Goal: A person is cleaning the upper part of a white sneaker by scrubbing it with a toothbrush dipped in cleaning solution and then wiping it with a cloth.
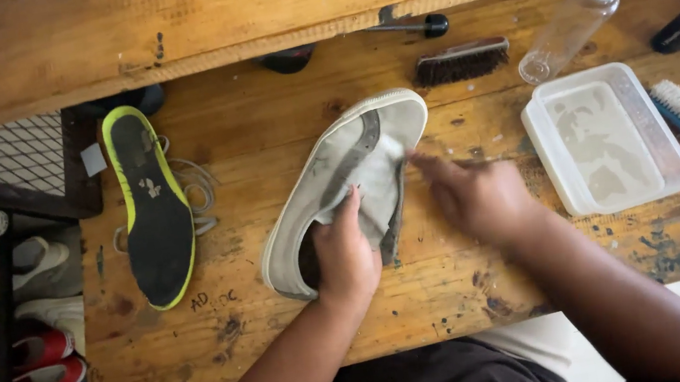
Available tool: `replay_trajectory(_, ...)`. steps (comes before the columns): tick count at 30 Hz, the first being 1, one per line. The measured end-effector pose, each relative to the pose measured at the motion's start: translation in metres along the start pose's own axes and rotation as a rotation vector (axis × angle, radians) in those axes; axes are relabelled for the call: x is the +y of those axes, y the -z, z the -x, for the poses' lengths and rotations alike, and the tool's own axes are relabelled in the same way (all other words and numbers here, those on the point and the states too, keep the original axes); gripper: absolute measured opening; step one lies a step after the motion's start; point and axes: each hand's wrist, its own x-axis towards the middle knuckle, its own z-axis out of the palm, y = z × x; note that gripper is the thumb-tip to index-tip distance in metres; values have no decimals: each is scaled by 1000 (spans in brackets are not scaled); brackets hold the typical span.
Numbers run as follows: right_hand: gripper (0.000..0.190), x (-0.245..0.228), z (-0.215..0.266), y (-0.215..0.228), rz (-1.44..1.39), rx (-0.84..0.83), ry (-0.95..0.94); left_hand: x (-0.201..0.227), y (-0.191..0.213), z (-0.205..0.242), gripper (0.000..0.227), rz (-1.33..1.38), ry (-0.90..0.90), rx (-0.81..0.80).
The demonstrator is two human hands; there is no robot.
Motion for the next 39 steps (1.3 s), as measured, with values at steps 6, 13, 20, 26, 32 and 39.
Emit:
replay_trajectory(6,25,-5,1,3,-114,57,188,-2,0,17,41,-28,-48,-28)
replay_trajectory(13,27,-26,-4,8,-335,56,132,1,-6,13,41,21,-148,-28)
replay_trajectory(20,36,-25,-1,-1,-86,19,-30,-8,-3,9,47,-27,-168,-70)
replay_trajectory(26,43,-49,-6,-1,-175,31,-74,9,-22,28,46,-10,-165,-84)
replay_trajectory(32,35,-33,-7,-5,-164,51,-47,12,-16,26,46,-28,-163,-80)
replay_trajectory(39,38,-24,-13,3,-8,68,-55,6,-12,17,42,-58,-220,-114)
